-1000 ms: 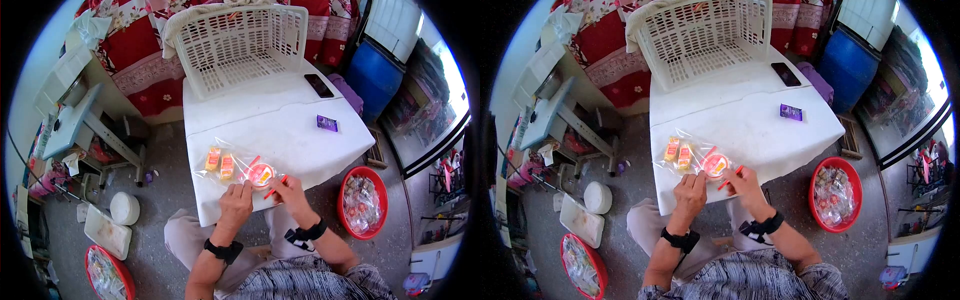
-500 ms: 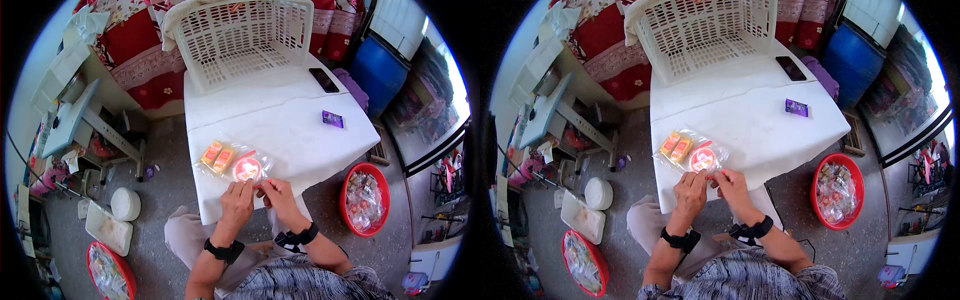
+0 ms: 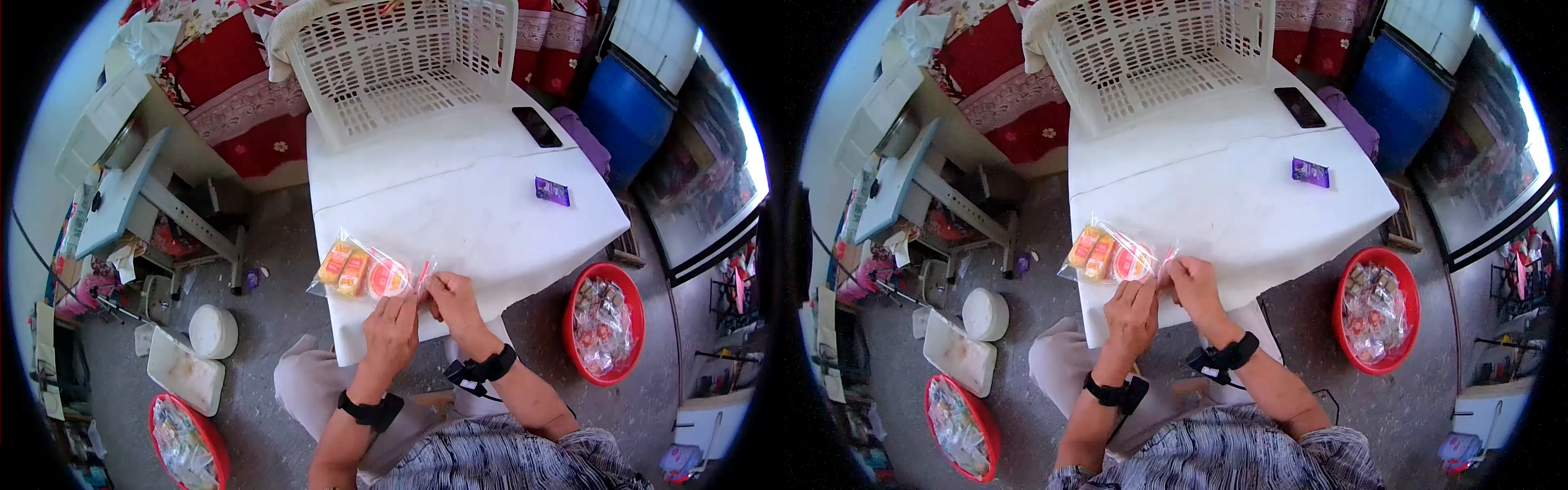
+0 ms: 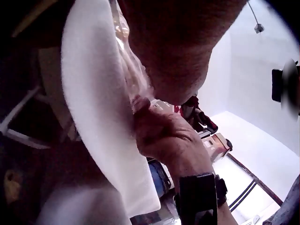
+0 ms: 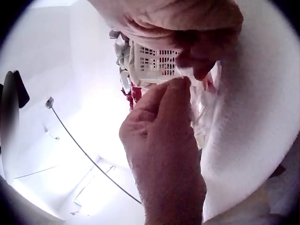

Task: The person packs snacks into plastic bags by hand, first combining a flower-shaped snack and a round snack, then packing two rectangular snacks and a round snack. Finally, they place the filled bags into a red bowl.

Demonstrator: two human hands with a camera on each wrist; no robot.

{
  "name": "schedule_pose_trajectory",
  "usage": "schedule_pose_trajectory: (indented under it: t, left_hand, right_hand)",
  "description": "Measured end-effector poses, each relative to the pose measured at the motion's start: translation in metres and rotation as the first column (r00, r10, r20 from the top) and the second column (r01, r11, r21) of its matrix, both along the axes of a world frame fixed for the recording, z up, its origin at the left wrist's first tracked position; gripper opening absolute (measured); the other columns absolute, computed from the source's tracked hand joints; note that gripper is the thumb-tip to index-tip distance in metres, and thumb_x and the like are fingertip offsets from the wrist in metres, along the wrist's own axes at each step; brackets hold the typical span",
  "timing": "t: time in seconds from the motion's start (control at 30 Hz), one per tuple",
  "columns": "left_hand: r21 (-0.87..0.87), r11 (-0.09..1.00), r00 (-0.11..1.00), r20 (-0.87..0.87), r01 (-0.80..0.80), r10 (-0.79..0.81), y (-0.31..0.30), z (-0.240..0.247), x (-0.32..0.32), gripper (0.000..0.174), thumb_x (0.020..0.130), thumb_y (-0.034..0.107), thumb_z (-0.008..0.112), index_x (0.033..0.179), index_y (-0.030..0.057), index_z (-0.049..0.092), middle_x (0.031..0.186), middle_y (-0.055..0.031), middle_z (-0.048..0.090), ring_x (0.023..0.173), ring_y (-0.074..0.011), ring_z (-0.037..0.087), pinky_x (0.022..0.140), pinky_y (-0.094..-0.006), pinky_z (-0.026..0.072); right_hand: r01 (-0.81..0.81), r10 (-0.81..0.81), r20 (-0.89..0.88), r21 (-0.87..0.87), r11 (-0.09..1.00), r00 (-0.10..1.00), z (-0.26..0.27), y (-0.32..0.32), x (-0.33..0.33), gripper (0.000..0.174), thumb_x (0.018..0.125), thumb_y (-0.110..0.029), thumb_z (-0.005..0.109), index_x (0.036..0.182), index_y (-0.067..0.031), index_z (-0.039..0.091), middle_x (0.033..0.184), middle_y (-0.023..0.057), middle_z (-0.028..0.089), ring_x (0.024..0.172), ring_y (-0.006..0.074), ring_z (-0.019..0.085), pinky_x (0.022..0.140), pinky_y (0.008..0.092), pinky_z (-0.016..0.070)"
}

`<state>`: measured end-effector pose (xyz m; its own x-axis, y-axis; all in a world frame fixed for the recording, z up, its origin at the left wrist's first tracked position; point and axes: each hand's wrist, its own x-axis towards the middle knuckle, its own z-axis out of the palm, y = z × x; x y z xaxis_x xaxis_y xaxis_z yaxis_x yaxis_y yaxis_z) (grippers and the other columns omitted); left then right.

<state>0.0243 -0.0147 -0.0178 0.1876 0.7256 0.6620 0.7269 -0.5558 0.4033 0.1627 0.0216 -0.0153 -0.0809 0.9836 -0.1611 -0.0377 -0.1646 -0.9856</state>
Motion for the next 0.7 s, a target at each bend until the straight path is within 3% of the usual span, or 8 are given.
schedule_pose_trajectory:
  t: [0.07,0.1,0.13,0.17,0.23,0.47,0.6,0.7]
  left_hand:
    - [-0.015,1.000,0.999,-0.024,0.020,-0.021,-0.001,0.003,-0.002,0.030,0.074,0.004,0.065,0.103,-0.0017,0.062,0.080,-0.0103,0.053,0.071,-0.0267,0.054,0.059,-0.0376,0.0456]
    - [-0.030,0.999,0.998,-0.049,0.035,-0.036,-0.003,0.004,-0.003,0.033,0.073,0.005,0.067,0.105,-0.0013,0.061,0.082,-0.0100,0.052,0.072,-0.0266,0.053,0.059,-0.0372,0.0449]
    - [-0.030,0.999,0.998,-0.052,0.037,-0.039,-0.004,0.006,-0.005,0.033,0.073,0.005,0.067,0.105,-0.0013,0.061,0.082,-0.0100,0.052,0.072,-0.0266,0.053,0.059,-0.0372,0.0449]
    - [-0.071,0.997,0.997,-0.060,0.033,-0.038,-0.004,0.008,-0.006,0.034,0.071,0.006,0.070,0.103,-0.0003,0.063,0.082,-0.0098,0.052,0.072,-0.0273,0.053,0.061,-0.0375,0.0451]
    - [-0.109,0.993,0.996,-0.074,0.035,-0.044,-0.005,0.007,-0.007,0.035,0.069,0.006,0.073,0.102,0.0006,0.064,0.081,-0.0097,0.051,0.073,-0.0280,0.052,0.062,-0.0379,0.0452]
    - [0.005,1.000,0.975,-0.222,-0.026,0.027,0.001,-0.025,-0.015,0.030,0.072,0.001,0.064,0.102,0.0000,0.063,0.081,-0.0092,0.049,0.072,-0.0265,0.051,0.063,-0.0366,0.0451]
    - [0.085,0.996,0.975,-0.222,0.011,0.008,-0.003,-0.016,-0.010,0.030,0.070,-0.001,0.059,0.100,-0.0008,0.064,0.080,-0.0089,0.048,0.072,-0.0252,0.051,0.062,-0.0350,0.0448]
    - [0.092,0.993,0.975,-0.218,0.069,-0.048,-0.026,-0.001,0.010,0.030,0.071,-0.005,0.060,0.100,-0.0018,0.065,0.084,-0.0098,0.054,0.071,-0.0265,0.054,0.061,-0.0358,0.0455]
  right_hand:
    - [-0.013,0.011,-0.052,-0.029,0.999,0.999,0.005,-0.002,0.008,0.024,0.095,-0.015,0.047,0.085,0.0016,0.060,0.072,0.0067,0.064,0.050,0.0093,0.054,0.042,0.0230,0.0389]
    - [-0.010,0.006,-0.095,-0.042,0.999,0.995,0.011,-0.003,0.010,0.024,0.095,-0.017,0.047,0.102,0.0033,0.058,0.082,0.0092,0.066,0.055,0.0100,0.055,0.045,0.0221,0.0410]
    - [-0.008,0.000,-0.140,-0.056,0.998,0.990,0.015,-0.003,0.013,0.034,0.096,-0.019,0.048,0.119,0.0051,0.055,0.092,0.0116,0.067,0.061,0.0106,0.057,0.049,0.0212,0.0431]
    - [-0.004,-0.004,-0.145,-0.055,0.998,0.989,0.017,0.000,0.016,0.034,0.096,-0.019,0.048,0.119,0.0051,0.055,0.092,0.0116,0.067,0.061,0.0106,0.057,0.049,0.0212,0.0431]
    - [-0.183,0.173,-0.097,-0.106,0.978,0.980,0.020,0.007,0.023,0.049,0.096,-0.019,0.048,0.137,0.0053,0.039,0.112,0.0150,0.065,0.068,0.0115,0.058,0.051,0.0211,0.0450]
    - [-0.153,0.140,-0.209,-0.044,0.987,0.968,0.011,-0.006,0.024,0.043,0.093,-0.020,0.051,0.126,0.0068,0.044,0.101,0.0117,0.067,0.072,0.0120,0.060,0.052,0.0231,0.0475]
    - [-0.114,0.109,-0.061,-0.083,0.990,0.992,0.015,-0.023,0.038,0.044,0.094,-0.031,0.055,0.120,0.0043,0.052,0.095,0.0102,0.066,0.070,0.0128,0.060,0.055,0.0240,0.0487]
    - [-0.180,0.108,-0.313,-0.212,0.961,0.944,0.015,-0.038,0.043,0.040,0.092,-0.037,0.059,0.106,0.0005,0.062,0.090,0.0078,0.066,0.075,0.0128,0.063,0.059,0.0275,0.0526]
